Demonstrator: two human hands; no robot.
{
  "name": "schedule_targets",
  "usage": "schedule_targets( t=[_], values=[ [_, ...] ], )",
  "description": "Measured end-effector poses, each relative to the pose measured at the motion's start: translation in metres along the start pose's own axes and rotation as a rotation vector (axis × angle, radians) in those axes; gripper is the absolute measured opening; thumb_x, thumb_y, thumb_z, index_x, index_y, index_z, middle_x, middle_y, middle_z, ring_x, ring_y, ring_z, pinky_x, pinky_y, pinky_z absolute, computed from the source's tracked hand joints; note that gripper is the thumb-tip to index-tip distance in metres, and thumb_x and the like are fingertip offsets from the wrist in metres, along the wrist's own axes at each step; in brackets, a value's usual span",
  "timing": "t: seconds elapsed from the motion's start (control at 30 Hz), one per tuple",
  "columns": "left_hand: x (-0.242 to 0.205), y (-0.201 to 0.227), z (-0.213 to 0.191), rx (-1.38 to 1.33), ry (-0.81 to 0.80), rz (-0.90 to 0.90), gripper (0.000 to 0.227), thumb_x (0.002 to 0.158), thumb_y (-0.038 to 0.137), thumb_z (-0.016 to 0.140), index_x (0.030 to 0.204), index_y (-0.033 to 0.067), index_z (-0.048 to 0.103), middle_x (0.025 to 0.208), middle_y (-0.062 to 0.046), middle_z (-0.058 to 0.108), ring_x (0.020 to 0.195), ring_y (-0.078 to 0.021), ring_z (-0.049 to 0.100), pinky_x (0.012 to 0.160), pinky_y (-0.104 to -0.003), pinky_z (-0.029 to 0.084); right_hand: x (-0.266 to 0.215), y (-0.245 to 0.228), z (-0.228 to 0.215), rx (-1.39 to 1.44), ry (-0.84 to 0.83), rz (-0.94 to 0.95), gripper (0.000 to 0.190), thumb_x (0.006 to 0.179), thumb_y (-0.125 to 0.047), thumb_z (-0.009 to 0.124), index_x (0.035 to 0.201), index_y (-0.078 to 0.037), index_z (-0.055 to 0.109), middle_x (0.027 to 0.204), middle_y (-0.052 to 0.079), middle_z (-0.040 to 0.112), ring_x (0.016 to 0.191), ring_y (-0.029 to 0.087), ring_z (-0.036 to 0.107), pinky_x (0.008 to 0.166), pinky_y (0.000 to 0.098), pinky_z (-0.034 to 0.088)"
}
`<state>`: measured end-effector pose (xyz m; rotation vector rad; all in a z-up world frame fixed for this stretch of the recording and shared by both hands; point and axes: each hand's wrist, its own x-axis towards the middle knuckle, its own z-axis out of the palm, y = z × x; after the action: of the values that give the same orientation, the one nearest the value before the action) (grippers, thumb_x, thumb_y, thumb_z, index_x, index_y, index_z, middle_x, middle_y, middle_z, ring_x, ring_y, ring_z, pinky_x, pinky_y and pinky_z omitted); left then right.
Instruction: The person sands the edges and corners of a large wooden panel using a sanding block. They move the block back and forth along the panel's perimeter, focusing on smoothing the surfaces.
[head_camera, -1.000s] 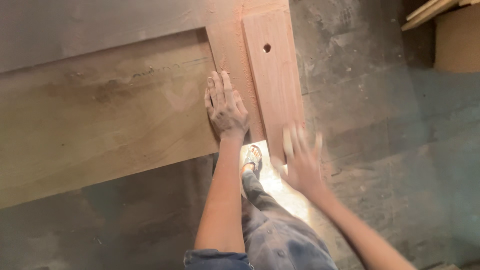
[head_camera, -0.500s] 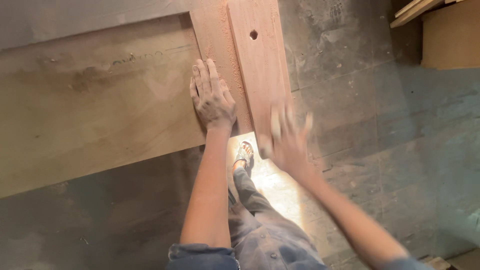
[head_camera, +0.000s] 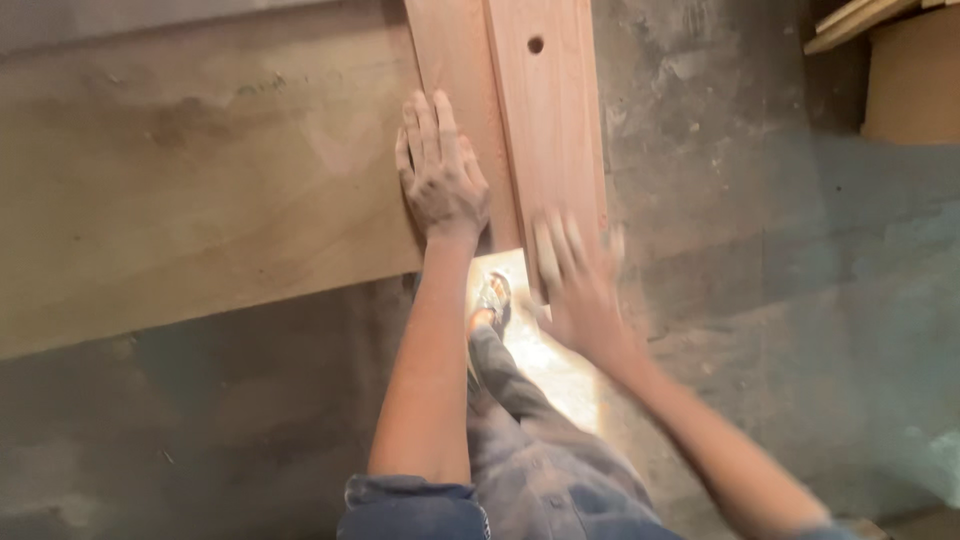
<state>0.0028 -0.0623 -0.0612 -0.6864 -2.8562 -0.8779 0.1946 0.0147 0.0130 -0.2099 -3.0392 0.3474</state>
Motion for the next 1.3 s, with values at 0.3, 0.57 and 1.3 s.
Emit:
schedule_targets(
  t=[0.3,0.57,1.3],
  values=[
    [-0.011,-0.004,0.005,0.014,0.014,-0.003,0.054,0.107,0.023,0.045,0.159,0.0083,0.038,0.166,-0.015,0.037,0.157,-0.0287,0.034,0.13,-0.044,0.025,0.19,0.052,0.015,0.135,-0.173,0.285,0.053,0.109,-0.044,0.051,0.142,-0.003,0.056,0.143,0.024,0.056,0.135,0.043,0.051,0.118,0.0536,0.037],
    [-0.002,-0.002,0.005,-0.034,-0.026,-0.009,0.054,0.107,0.021,0.044,0.159,0.0071,0.039,0.166,-0.016,0.037,0.156,-0.0294,0.035,0.13,-0.045,0.024,-0.01,-0.047,-0.002,0.013,-0.221,0.215,0.089,0.089,-0.039,0.063,0.156,0.003,0.022,0.164,0.024,0.019,0.154,0.04,0.018,0.114,0.0719,0.011],
    [0.011,0.003,-0.005,-0.004,-0.001,0.05,0.056,0.105,0.021,0.045,0.159,0.0058,0.038,0.166,-0.019,0.034,0.156,-0.0302,0.031,0.13,-0.046,0.023,0.126,0.004,-0.013,0.246,0.142,0.064,0.074,0.109,-0.033,0.057,0.166,0.002,0.026,0.174,0.024,0.02,0.162,0.046,0.019,0.131,0.061,0.024]
  ],
)
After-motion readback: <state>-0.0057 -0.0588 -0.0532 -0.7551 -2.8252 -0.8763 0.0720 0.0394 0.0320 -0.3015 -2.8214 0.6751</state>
